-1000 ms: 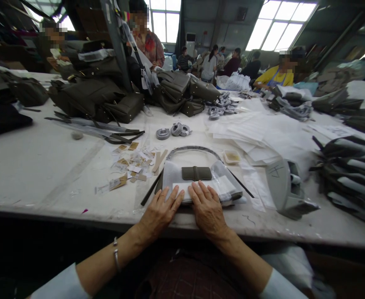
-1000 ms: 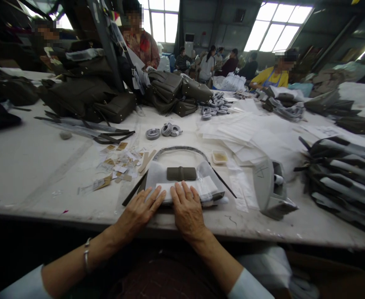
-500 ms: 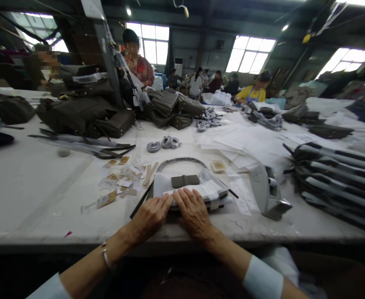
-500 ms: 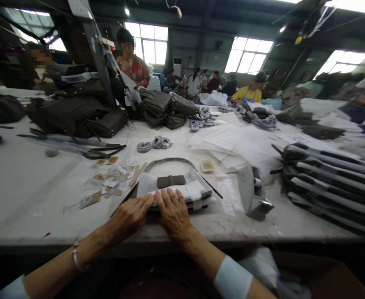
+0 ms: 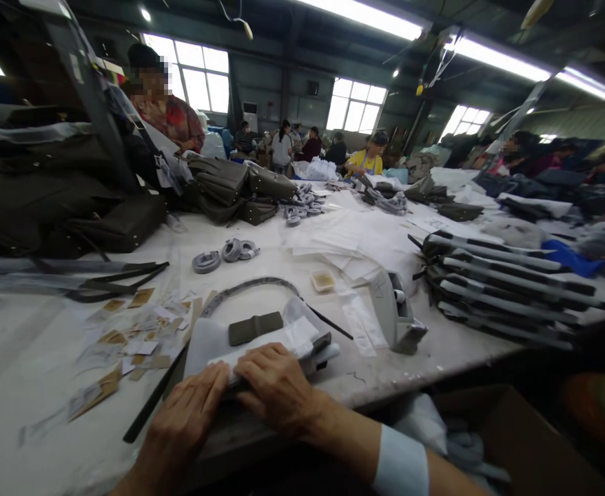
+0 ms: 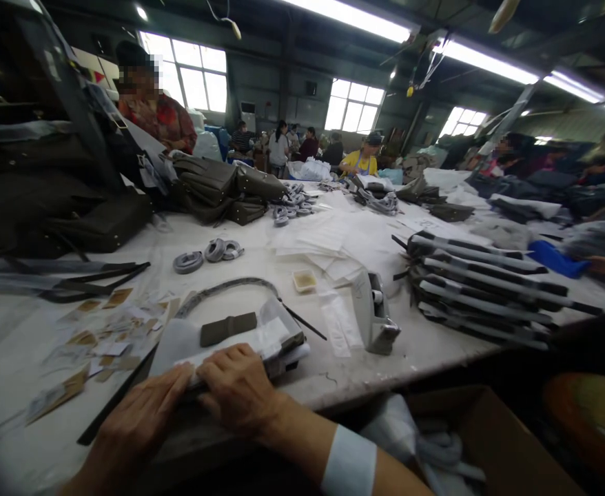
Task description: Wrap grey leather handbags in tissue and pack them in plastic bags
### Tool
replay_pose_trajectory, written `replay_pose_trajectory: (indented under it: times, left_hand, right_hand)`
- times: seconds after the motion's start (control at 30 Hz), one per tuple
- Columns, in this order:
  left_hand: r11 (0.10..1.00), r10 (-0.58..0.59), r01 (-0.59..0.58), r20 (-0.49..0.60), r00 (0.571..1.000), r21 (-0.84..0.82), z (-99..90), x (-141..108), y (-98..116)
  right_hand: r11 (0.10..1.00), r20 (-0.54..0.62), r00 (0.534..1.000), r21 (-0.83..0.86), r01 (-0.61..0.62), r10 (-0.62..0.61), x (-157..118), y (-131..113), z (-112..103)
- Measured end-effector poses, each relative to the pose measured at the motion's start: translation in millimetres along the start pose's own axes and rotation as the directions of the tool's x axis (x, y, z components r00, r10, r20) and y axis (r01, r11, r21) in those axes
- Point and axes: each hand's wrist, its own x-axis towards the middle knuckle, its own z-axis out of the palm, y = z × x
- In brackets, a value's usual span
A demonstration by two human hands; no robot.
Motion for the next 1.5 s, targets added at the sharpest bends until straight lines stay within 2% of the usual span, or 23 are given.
replay_pose_trajectory:
  times: [0.07, 0.1, 0.13, 0.2, 0.23, 0.3, 0.4, 0.5, 0.67, 0.8, 0.93, 1.0, 1.07, 1.13, 1.2, 1.27, 1.37, 1.43, 1.47, 1.5]
  left_hand:
    - [0.999, -0.031, 0.030, -0.020, 0.999, -0.038, 0.6, -6.3, -0.2]
    - [0.997, -0.051, 0.050, -0.022, 0.998, -0.052, 0.6, -7.8, 0.1]
    - [0.995, -0.072, 0.070, -0.020, 0.997, -0.064, 0.6, -8.5, 0.6]
    - [0.992, -0.101, 0.100, -0.007, 0.995, -0.082, 0.6, -8.3, 1.8]
    - [0.990, -0.111, 0.110, -0.006, 0.994, -0.088, 0.8, -7.8, 2.5]
    - [0.987, -0.129, 0.128, -0.006, 0.992, -0.092, 1.5, -6.8, 4.0]
    - [0.986, -0.146, 0.145, -0.002, 0.989, -0.086, 2.4, -6.3, 6.0]
    - [0.985, -0.148, 0.148, 0.009, 0.989, -0.083, 2.2, -6.6, 7.4]
    - [0.984, -0.154, 0.153, 0.000, 0.988, -0.097, 3.6, -8.2, 8.5]
    - [0.986, -0.142, 0.137, -0.048, 0.989, -0.093, 7.2, -9.2, 8.9]
    - [0.988, -0.138, 0.133, -0.067, 0.988, -0.082, 7.9, -8.5, 10.6]
    - [0.986, -0.149, 0.144, -0.051, 0.988, -0.086, 6.9, -7.9, 11.8]
    - [0.982, -0.165, 0.161, -0.029, 0.986, -0.097, 5.6, -7.3, 12.6]
    - [0.981, -0.163, 0.160, -0.022, 0.986, -0.113, 4.3, -6.4, 12.6]
    - [0.981, -0.152, 0.147, -0.027, 0.988, -0.124, 3.3, -5.3, 12.3]
    - [0.981, -0.145, 0.141, -0.022, 0.989, -0.132, 2.5, -4.7, 12.9]
    - [0.978, -0.160, 0.157, -0.010, 0.987, -0.137, 1.7, -5.2, 16.2]
    - [0.974, -0.179, 0.178, 0.005, 0.984, -0.142, 1.5, -6.3, 19.0]
    - [0.971, -0.189, 0.189, 0.012, 0.982, -0.145, 1.4, -6.7, 20.3]
    - [0.968, -0.200, 0.200, 0.017, 0.980, -0.150, 1.3, -7.0, 21.5]
  right_hand:
    - [0.994, -0.132, 0.989, 0.098, -0.053, 0.066, -19.1, 12.0, -23.3]
    - [0.987, -0.209, 0.969, 0.120, -0.108, 0.132, -31.5, 22.2, -36.8]
    - [0.974, -0.278, 0.936, 0.126, -0.186, 0.215, -45.5, 34.8, -50.2]
    - [0.919, -0.377, 0.839, 0.119, -0.377, 0.393, -76.6, 65.2, -73.9]
    - [0.879, -0.396, 0.791, 0.109, -0.463, 0.466, -92.6, 81.2, -82.7]
    - [0.805, -0.336, 0.747, 0.062, -0.591, 0.574, -122.1, 110.6, -92.9]
    - [0.746, -0.152, 0.738, -0.005, -0.665, 0.657, -152.3, 139.5, -90.1]
    - [0.744, -0.044, 0.746, -0.043, -0.666, 0.665, -161.9, 149.5, -77.3]
    - [0.725, -0.068, 0.733, -0.105, -0.680, 0.677, -158.0, 148.4, -66.5]
    - [0.759, -0.089, 0.783, -0.198, -0.620, 0.616, -158.1, 145.3, -67.0]
    - [0.804, -0.108, 0.827, -0.195, -0.562, 0.552, -157.1, 132.5, -73.1]
    - [0.833, -0.150, 0.850, -0.171, -0.526, 0.506, -152.1, 116.3, -80.0]
    - [0.864, -0.140, 0.873, -0.140, -0.484, 0.467, -143.2, 91.1, -88.1]
    - [0.888, -0.006, 0.891, -0.072, -0.454, 0.454, -130.5, 58.7, -94.3]
    - [0.895, 0.231, 0.875, 0.036, -0.444, 0.425, -114.2, 23.8, -95.7]
    - [0.877, 0.473, 0.810, 0.141, -0.459, 0.347, -94.2, -7.5, -91.4]
    - [0.823, 0.761, 0.640, 0.293, -0.486, 0.106, -55.3, -39.4, -79.4]
    - [0.766, 0.838, 0.533, 0.419, -0.487, -0.119, -22.2, -50.0, -72.0]
    - [0.720, 0.839, 0.495, 0.485, -0.496, -0.225, -3.5, -52.2, -69.1]
    - [0.668, 0.822, 0.477, 0.545, -0.507, -0.309, 16.2, -52.4, -66.4]
